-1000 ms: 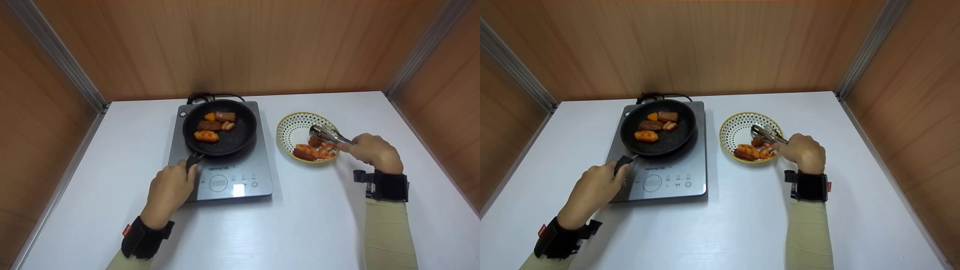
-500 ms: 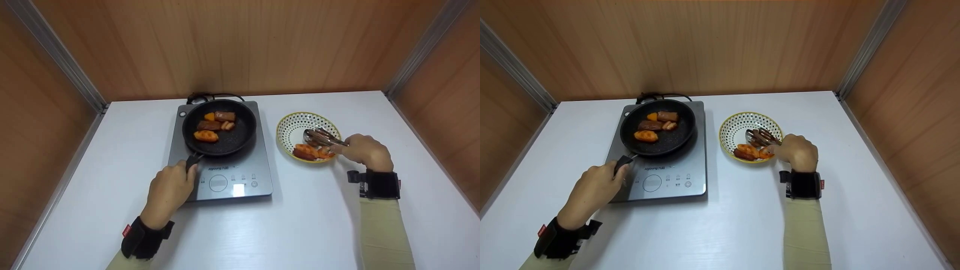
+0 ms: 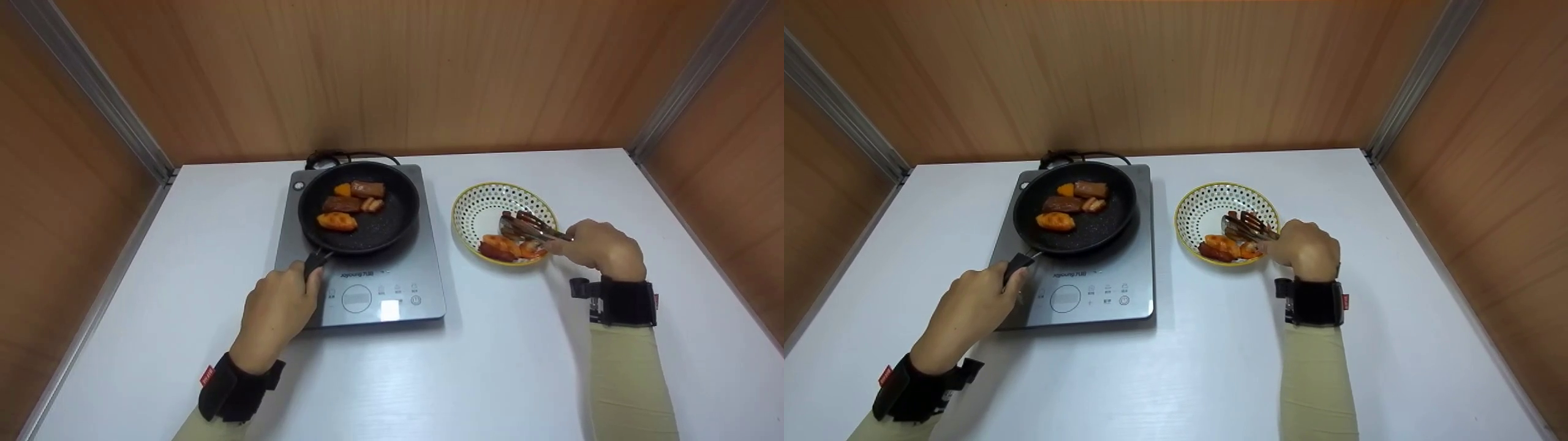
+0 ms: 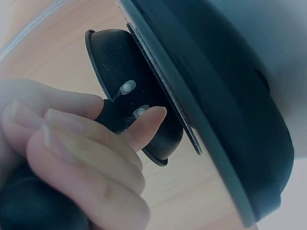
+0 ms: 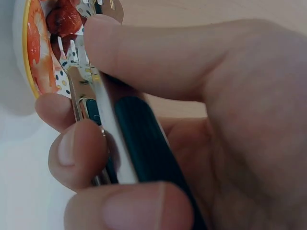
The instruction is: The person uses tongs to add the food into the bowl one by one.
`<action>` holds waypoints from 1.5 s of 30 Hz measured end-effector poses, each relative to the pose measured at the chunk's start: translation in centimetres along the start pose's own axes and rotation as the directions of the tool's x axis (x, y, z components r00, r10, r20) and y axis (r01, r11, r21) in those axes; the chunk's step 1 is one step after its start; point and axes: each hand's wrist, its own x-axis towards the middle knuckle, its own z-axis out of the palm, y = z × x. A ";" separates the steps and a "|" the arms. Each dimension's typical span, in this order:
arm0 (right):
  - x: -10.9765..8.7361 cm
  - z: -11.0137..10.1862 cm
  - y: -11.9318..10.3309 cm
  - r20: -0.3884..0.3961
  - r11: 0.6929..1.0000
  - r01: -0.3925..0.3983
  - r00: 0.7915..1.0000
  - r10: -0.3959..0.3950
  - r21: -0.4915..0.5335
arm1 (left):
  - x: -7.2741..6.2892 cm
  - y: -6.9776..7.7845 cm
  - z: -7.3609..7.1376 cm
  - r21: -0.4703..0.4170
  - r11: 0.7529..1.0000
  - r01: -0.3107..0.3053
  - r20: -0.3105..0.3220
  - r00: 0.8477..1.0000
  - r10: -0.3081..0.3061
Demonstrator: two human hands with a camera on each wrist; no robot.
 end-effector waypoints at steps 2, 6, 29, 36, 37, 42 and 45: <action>0.2 0.1 0.1 -0.003 1.000 0.002 1.000 -0.002 -0.003 | 0.0 0.0 0.0 0.002 1.000 -0.007 -0.004 1.000 0.007; 0.8 0.5 -0.1 -0.040 1.000 0.011 0.999 -0.011 -0.022 | 0.0 -0.1 0.1 0.008 1.000 -0.016 -0.009 1.000 0.016; 2.6 2.7 -2.5 -0.216 0.995 0.060 0.974 -0.076 -0.079 | 0.0 0.1 0.0 -0.006 1.000 0.017 0.018 1.000 -0.017; 2.3 2.2 -1.8 -0.192 0.998 0.035 0.980 -0.046 -0.059 | 0.0 0.1 0.1 -0.019 1.000 0.013 0.008 1.000 -0.013; 2.3 2.1 -1.8 -0.193 0.998 0.034 0.980 -0.044 -0.057 | 0.0 0.1 0.1 -0.018 1.000 0.014 0.008 1.000 -0.013; 2.6 2.2 -1.6 -0.197 0.998 0.032 0.979 -0.043 -0.056 | 0.0 0.1 0.1 -0.018 1.000 0.018 0.011 1.000 -0.018; 2.9 2.4 -1.6 -0.201 0.998 0.035 0.978 -0.045 -0.053 | 0.0 0.1 0.1 -0.019 1.000 0.019 0.011 1.000 -0.018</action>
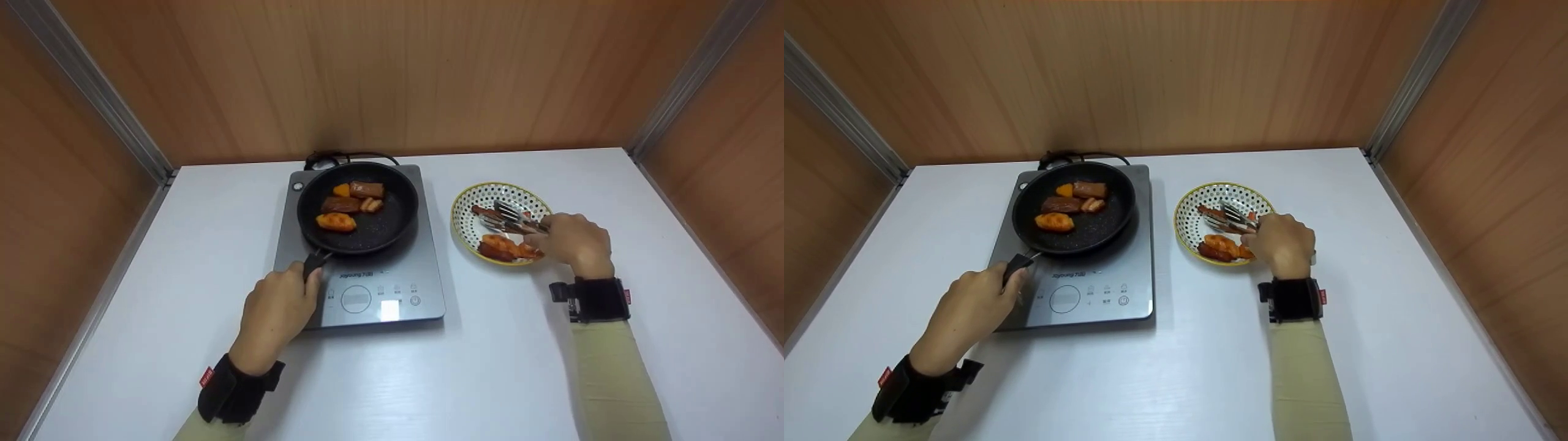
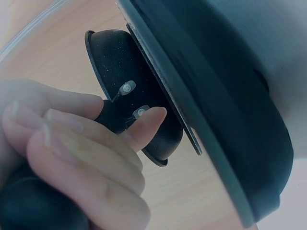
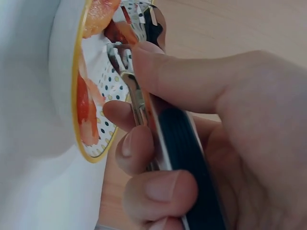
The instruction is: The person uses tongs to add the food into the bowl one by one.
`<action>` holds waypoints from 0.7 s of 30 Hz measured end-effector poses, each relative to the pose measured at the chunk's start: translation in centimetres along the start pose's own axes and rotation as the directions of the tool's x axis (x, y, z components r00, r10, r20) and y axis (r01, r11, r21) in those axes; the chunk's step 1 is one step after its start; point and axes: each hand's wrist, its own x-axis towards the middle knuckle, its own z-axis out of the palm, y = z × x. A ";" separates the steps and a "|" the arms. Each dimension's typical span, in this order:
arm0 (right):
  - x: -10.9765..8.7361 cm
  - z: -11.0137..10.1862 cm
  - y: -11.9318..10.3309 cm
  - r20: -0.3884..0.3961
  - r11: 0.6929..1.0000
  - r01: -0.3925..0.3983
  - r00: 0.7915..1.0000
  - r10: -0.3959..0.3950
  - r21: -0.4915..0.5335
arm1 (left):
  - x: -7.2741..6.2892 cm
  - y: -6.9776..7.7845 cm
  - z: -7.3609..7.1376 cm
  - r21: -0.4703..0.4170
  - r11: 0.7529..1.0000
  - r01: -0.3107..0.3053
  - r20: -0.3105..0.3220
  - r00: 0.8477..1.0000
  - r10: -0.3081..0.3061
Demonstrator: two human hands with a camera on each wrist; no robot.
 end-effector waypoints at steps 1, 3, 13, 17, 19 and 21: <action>0.1 0.1 0.0 -0.003 1.000 0.001 1.000 -0.001 -0.001 | 0.0 0.0 0.0 -0.001 1.000 0.000 -0.001 1.000 0.000; 0.2 0.1 0.1 -0.007 1.000 0.001 1.000 -0.001 0.003 | 0.0 0.0 0.0 -0.002 1.000 -0.001 -0.001 1.000 0.001; 0.4 0.3 0.5 -0.035 1.000 0.003 0.999 -0.003 0.019 | 0.0 0.1 0.0 -0.003 1.000 0.006 0.003 1.000 -0.006; 0.4 0.4 0.5 -0.050 1.000 0.025 0.998 -0.024 0.014 | 0.0 0.0 0.0 0.006 1.000 0.003 0.004 1.000 -0.003; 0.4 0.4 0.5 -0.058 0.999 0.036 0.998 -0.035 0.002 | 0.0 0.0 0.0 0.012 1.000 0.001 0.004 1.000 -0.001; 0.5 0.4 0.6 -0.064 0.999 0.043 0.997 -0.043 -0.010 | 0.0 -0.1 0.0 0.016 1.000 0.000 0.004 1.000 0.000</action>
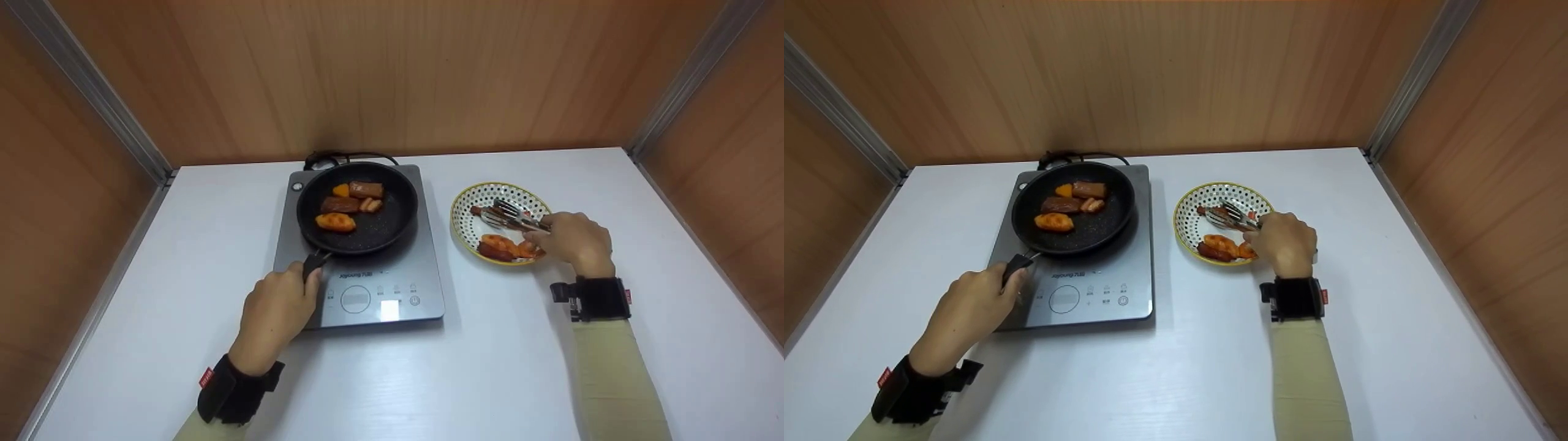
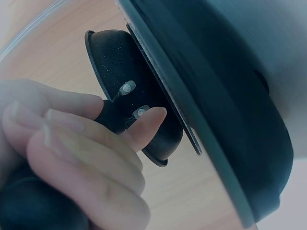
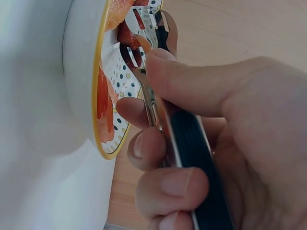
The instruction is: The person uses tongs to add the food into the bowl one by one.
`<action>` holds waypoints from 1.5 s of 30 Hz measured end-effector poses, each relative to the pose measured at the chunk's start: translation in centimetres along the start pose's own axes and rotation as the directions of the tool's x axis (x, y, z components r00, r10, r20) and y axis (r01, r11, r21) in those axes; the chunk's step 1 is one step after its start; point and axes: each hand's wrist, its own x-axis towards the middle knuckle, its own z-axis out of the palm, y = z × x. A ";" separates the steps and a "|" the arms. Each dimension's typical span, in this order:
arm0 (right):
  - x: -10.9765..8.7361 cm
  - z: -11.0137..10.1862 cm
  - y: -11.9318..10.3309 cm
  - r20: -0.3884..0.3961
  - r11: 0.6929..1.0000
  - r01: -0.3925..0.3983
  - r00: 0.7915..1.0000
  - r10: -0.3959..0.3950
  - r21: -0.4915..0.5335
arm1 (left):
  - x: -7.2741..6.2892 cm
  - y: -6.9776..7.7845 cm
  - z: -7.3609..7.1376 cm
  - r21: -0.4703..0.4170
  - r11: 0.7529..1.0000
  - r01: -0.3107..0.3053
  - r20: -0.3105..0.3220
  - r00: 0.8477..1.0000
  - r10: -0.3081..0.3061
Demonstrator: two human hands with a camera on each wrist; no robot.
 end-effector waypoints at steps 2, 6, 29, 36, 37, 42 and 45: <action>0.1 0.0 0.1 0.001 1.000 0.001 1.000 -0.001 -0.013 | 0.0 0.0 0.0 0.000 1.000 0.001 0.001 1.000 -0.001; 0.1 0.0 0.0 0.005 1.000 -0.007 1.000 0.007 -0.024 | 0.0 -0.1 0.0 0.000 1.000 0.001 0.002 1.000 -0.001; -0.6 -1.1 -1.1 -0.112 0.998 0.052 0.992 -0.050 0.019 | 0.0 -0.1 0.0 0.000 1.000 -0.008 -0.007 1.000 0.008; -1.4 -1.8 -2.8 -0.159 0.996 0.087 0.984 -0.082 0.024 | 0.0 -0.1 0.0 0.002 1.000 -0.012 -0.017 1.000 0.012; -1.6 -1.9 -3.1 -0.170 0.995 0.096 0.981 -0.090 0.026 | 0.0 -0.1 0.0 0.001 1.000 -0.012 -0.018 1.000 0.012; -2.2 -1.9 -4.9 -0.227 0.989 0.150 0.963 -0.144 0.010 | 0.0 -0.1 0.0 0.004 1.000 -0.012 -0.021 1.000 0.012; -2.5 -1.8 -6.1 -0.272 0.982 0.190 0.944 -0.188 -0.018 | 0.0 -0.1 0.0 0.006 1.000 -0.008 -0.020 1.000 0.008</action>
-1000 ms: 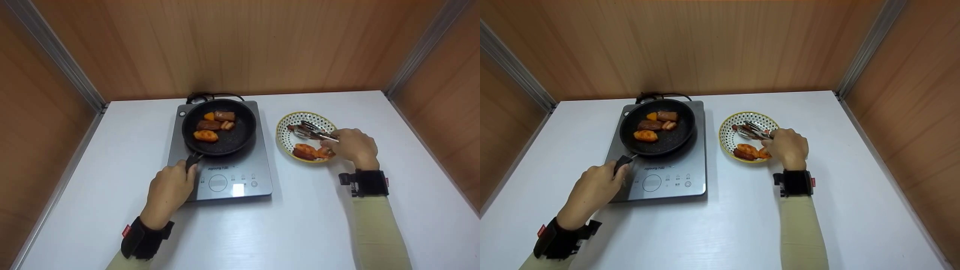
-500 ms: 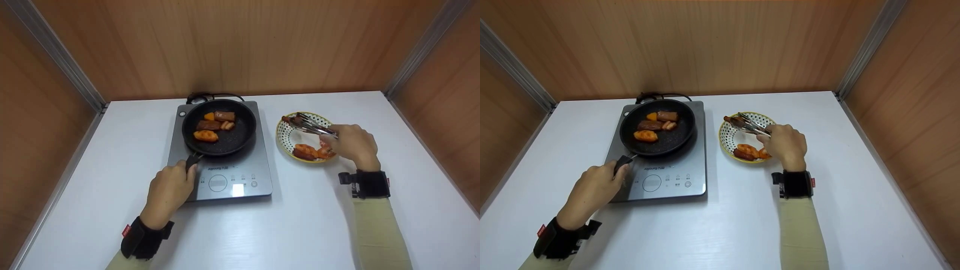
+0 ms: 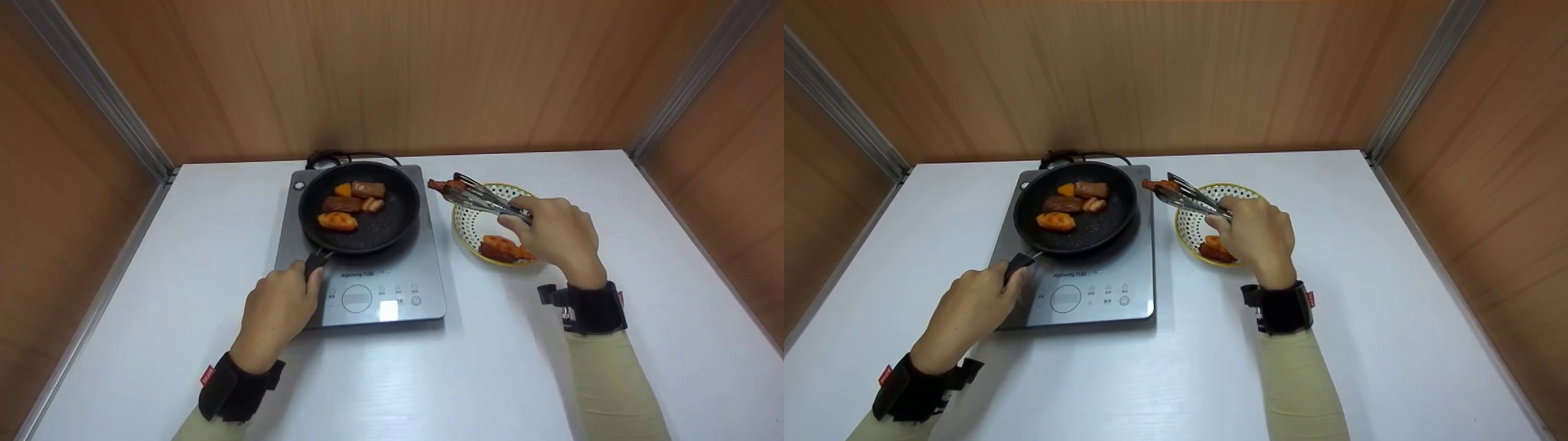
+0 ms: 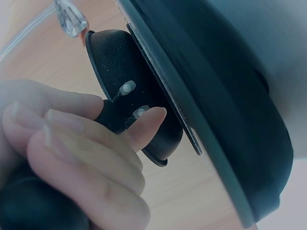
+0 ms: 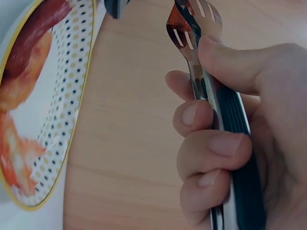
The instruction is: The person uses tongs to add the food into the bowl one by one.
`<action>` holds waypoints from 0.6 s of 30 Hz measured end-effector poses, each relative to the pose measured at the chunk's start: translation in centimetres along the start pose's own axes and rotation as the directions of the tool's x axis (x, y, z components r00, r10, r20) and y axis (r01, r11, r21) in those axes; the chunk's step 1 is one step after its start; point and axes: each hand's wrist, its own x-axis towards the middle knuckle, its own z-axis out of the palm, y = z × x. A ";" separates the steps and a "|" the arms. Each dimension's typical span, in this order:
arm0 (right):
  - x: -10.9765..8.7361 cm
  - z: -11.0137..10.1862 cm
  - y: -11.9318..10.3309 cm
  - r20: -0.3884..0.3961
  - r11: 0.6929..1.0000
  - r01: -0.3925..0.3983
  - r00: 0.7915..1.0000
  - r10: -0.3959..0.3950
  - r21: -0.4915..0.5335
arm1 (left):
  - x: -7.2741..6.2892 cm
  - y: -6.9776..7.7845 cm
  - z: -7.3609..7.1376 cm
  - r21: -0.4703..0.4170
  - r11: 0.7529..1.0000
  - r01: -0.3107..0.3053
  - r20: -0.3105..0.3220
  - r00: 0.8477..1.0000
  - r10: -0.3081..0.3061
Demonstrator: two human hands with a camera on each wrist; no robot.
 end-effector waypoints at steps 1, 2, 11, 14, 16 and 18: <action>0.0 0.1 -0.5 -0.016 1.000 0.014 1.000 -0.014 -0.001 | 0.0 0.0 0.0 0.000 1.000 0.001 -0.001 1.000 -0.001; -0.1 0.2 -0.9 -0.032 1.000 0.027 0.999 -0.027 -0.004 | 0.0 0.0 -0.1 -0.001 1.000 0.004 -0.001 1.000 -0.004; -0.3 1.3 -4.7 -0.175 0.989 0.148 0.973 -0.148 -0.013 | 0.0 0.1 -0.2 0.009 1.000 0.001 0.002 1.000 -0.001; -0.3 1.7 -5.5 -0.188 0.985 0.170 0.967 -0.170 -0.014 | 0.0 0.1 -0.1 0.017 1.000 0.003 0.009 1.000 -0.003; -0.1 1.9 -5.9 -0.172 0.985 0.171 0.970 -0.171 -0.012 | 0.1 0.1 -0.1 0.013 1.000 0.008 0.016 1.000 -0.008; 0.4 2.0 -6.5 -0.138 0.983 0.181 0.974 -0.182 -0.018 | 0.0 0.0 -0.1 0.007 1.000 0.012 0.019 1.000 -0.012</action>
